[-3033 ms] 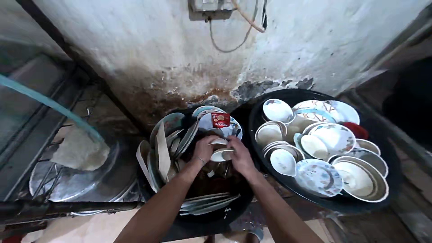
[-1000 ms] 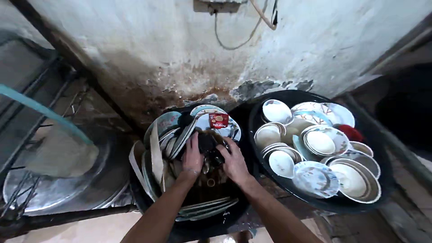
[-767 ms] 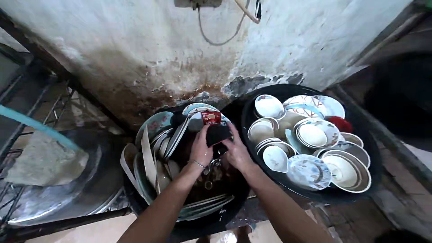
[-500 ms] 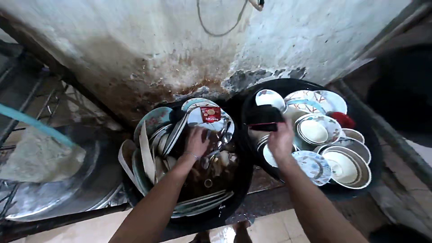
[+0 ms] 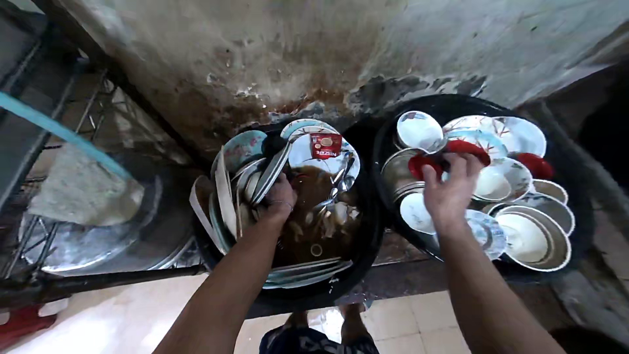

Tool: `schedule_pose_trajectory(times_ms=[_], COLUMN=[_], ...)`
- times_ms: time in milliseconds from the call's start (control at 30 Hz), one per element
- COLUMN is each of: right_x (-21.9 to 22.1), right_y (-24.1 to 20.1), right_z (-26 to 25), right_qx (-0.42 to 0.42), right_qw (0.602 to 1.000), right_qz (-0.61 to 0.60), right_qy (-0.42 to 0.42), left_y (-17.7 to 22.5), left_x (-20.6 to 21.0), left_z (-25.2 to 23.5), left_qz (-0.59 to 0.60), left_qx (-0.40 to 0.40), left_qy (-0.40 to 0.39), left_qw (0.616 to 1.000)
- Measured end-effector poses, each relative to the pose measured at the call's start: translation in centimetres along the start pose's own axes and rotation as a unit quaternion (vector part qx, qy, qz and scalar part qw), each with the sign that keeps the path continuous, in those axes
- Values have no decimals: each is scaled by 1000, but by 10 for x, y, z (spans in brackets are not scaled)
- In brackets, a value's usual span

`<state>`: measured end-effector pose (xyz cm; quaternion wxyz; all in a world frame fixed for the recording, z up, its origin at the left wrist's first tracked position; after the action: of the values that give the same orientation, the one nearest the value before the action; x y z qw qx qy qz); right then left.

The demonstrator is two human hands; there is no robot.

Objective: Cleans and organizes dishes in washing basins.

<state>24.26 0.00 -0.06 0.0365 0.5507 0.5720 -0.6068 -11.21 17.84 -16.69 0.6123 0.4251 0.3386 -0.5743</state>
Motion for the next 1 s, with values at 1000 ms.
schedule_pose_trajectory(times_ms=[1000], right_x=[287], right_y=[-101], right_z=[96], right_qx=[48], right_qw=[911], right_qz=[100], right_qy=[-398], left_y=[-32], left_x=[3], left_z=[8], left_qz=[62], left_qx=[-20], left_qy=[-53], left_qw=[996])
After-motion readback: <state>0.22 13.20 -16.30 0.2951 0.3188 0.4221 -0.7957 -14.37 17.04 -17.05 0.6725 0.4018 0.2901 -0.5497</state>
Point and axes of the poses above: each hand's wrist, its own z-axis away from the middle knuckle, its own x-axis out of the palm, y = z × x, the point moved 10 cm from there along -z, towards the middle knuckle, and after that the axes turned 11 degrees about -z, right-handed, at the moved point
